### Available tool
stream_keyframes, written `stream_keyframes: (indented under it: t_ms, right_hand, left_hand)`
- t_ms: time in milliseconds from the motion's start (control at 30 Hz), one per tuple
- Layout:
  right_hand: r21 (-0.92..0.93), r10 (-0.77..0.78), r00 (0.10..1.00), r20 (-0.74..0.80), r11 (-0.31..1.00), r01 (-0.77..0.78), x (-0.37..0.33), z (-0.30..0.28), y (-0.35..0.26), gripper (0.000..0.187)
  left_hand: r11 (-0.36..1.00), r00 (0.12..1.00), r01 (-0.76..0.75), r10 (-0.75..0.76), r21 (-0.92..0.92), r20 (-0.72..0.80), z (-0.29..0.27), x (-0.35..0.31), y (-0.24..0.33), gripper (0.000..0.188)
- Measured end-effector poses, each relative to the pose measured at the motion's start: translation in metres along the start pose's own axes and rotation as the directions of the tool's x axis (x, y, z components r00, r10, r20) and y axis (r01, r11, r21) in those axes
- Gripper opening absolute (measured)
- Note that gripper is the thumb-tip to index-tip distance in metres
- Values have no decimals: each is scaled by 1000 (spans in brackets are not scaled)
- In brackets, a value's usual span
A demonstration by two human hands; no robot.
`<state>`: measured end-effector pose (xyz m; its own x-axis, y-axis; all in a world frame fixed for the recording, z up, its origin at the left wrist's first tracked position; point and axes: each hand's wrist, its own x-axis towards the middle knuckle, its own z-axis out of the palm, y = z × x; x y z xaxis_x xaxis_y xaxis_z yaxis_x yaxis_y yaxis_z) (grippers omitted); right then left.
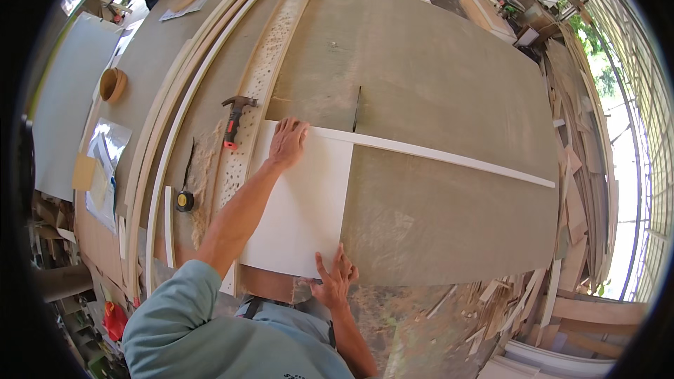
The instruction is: The person measures, hammers, and organizes various wooden pieces for furniture manufacturing.
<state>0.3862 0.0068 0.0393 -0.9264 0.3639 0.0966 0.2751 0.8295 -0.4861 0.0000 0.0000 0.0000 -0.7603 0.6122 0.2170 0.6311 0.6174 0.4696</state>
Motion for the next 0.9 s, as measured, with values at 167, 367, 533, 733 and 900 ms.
stream_keyframes:
  t_ms: [167, 367, 533, 733, 900]
  right_hand:
    - [3, 21, 1000, -14, 1000, -21, 13, -2, 4, 85]
    - [2, 25, 1000, 0, 1000, -25, 34, 0, 9, 84]
    - [-27, 11, 999, -44, 1000, -12, 43, 7, 16, 88]
    - [10, 16, 998, -56, 1000, -16, 52, 4, 15, 89]
    - [9, 32, 999, -44, 999, -32, 56, 9, 17, 92]
  left_hand:
    - [999, 994, -31, 29, -23, -102, 3, 13, 3, 18]
    - [999, 995, -50, 49, -7, -92, 5, 36, -4, 19]
    - [999, 994, -41, 42, 8, -97, 7, 47, -5, 20]
    - [999, 996, -36, 38, 28, -76, 10, 56, -9, 21]
    - [997, 996, -49, 54, 67, -73, 16, 61, -16, 21]
